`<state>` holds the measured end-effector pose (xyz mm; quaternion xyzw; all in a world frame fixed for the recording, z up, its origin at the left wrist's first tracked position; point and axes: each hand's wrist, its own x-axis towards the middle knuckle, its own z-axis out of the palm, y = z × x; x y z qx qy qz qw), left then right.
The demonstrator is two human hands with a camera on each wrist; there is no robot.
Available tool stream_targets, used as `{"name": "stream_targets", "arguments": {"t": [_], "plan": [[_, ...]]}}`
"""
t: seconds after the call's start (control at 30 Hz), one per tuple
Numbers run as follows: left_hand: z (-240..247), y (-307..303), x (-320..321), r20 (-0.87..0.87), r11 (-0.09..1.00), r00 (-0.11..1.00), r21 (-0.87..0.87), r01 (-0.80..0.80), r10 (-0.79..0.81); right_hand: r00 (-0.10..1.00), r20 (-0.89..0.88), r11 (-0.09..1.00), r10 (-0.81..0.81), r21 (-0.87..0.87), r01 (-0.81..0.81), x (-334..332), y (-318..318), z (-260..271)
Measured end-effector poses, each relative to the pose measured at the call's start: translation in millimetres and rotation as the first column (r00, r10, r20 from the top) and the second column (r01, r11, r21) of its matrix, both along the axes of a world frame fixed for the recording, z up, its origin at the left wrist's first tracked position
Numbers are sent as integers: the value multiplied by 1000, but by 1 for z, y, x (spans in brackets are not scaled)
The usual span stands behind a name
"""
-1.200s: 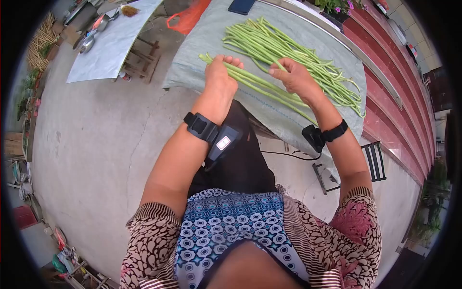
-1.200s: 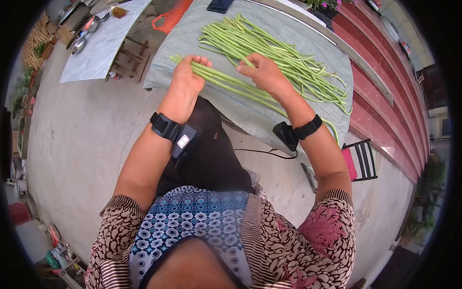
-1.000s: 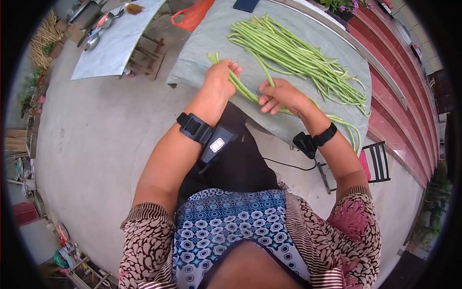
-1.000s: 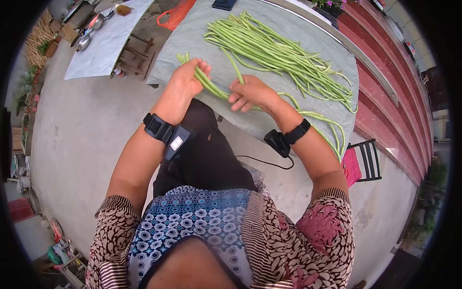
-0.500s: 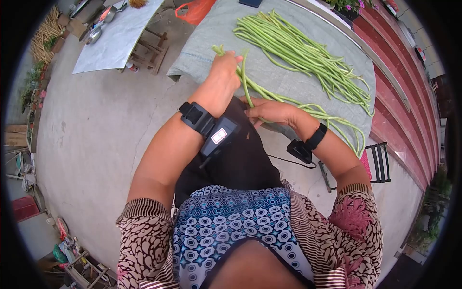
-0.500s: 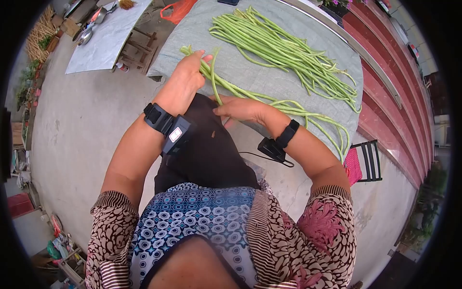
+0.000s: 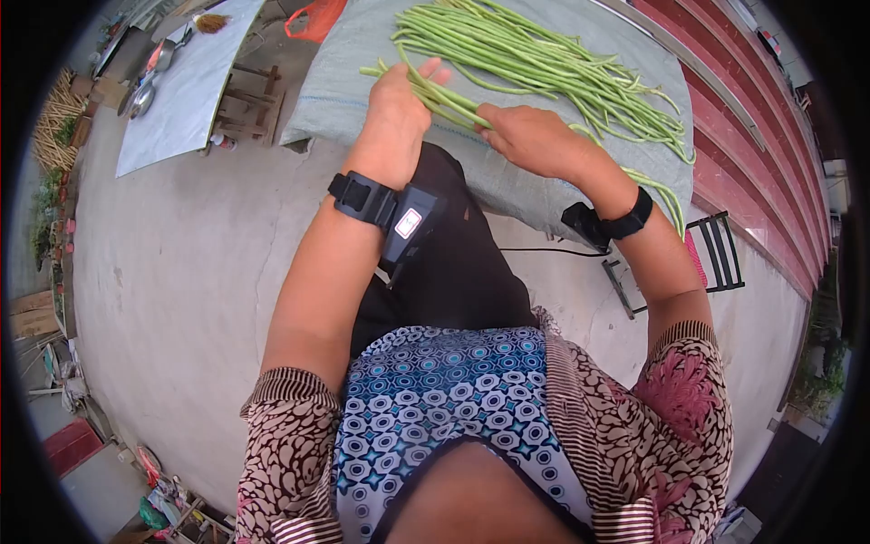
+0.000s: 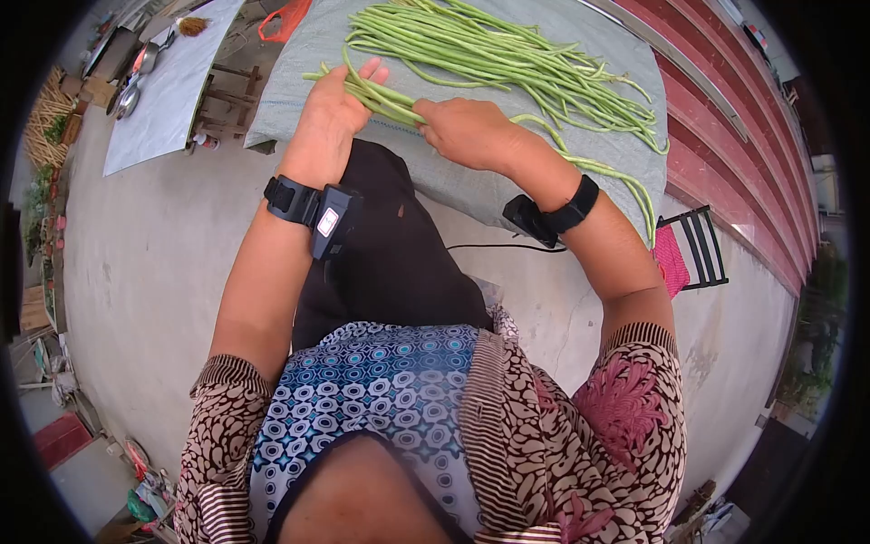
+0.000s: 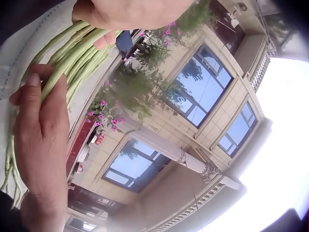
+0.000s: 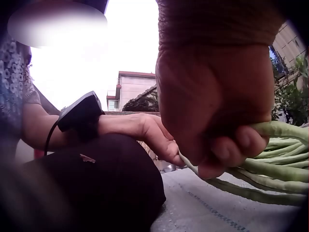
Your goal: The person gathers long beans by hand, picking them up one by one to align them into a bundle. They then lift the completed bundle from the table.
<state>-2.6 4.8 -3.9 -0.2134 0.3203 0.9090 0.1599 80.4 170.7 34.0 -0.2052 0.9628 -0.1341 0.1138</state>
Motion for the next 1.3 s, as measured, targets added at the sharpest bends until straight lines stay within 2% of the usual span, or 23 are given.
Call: {"name": "stream_targets", "arguments": {"t": [0.07, 0.17, 0.27, 0.37, 0.4, 0.47, 0.57, 0.6, 0.63, 0.67, 0.7, 0.73, 0.83, 0.87, 0.97, 1.0, 1.1, 1.23, 1.27, 1.3], "plan": [[-2, -2, -2, -12, 1000, 1000, -3, 21, -21, 999, -35, 998, -12, 56, 14, -1, 2, -5], [-14, -3, -12, -17, 999, 999, 43, -27, 28, 1000, -10, 1000, -7, 9, 7, -4, 2, -1], [-9, -2, -8, -133, 999, 990, -28, 44, -48, 999, 35, 994, -34, -105, 37, -3, 9, 1], [-16, -2, -12, -187, 996, 979, -51, 67, -76, 988, -134, 997, -71, -1, 72, 10, 6, 7], [-12, -7, -10, -140, 997, 989, -64, 45, -54, 961, -278, 997, -11, -74, -10, 16, 2, 11], [-12, -7, -8, -38, 997, 999, -81, 0, -3, 835, -546, 966, 75, -169, -197, 26, -1, 17], [-8, -9, -6, 36, 995, 999, -102, 0, 3, 913, -306, 743, 268, -538, -399, 52, -13, -5], [-9, -10, -6, 27, 995, 1000, -99, 6, -3, 935, -91, 754, 343, -567, -332, 54, -7, -3], [-10, -11, -6, 17, 995, 1000, -95, 9, -8, 932, 40, 870, 361, -375, -321, 54, -2, 2], [-12, -13, -6, 11, 996, 1000, -90, 12, -11, 922, 175, 934, 346, -159, -320, 52, 1, 8], [-11, -13, -6, 18, 994, 1000, -104, 18, -17, 906, 300, 941, 297, 68, -331, 52, 5, 10], [-10, -15, -6, 29, 993, 999, -118, 25, -22, 948, 128, 955, 293, 4, -296, 52, 10, -1], [-12, -17, -3, 15, 983, 999, -177, 43, -41, 987, -40, 969, 153, -191, -158, 32, 14, 3], [-9, -16, -5, -10, 979, 999, -200, 51, -54, 996, -84, 948, 42, -312, -66, 25, 14, 5], [-7, -12, -6, 33, 980, 999, -200, 0, 7, 932, -251, 892, -262, -431, 134, -3, 21, -5], [-9, -13, -6, 47, 982, 999, -186, 8, 1, 901, -298, 911, -314, -362, 198, -12, 23, -8], [-9, -19, -3, 99, 989, 995, -144, 21, -6, 846, -418, 936, -332, -259, 239, -35, 26, -23], [-4, -13, 0, 144, 997, 990, -75, 9, 2, 865, -450, 973, -219, -31, 230, -52, 24, -44], [-3, -12, 1, 137, 998, 991, -70, 0, 9, 849, -514, 986, -121, 34, 161, -56, 27, -50], [-2, -11, 2, 131, 998, 991, -66, -10, 19, 854, -509, 990, -106, 31, 141, -56, 28, -48]]}}
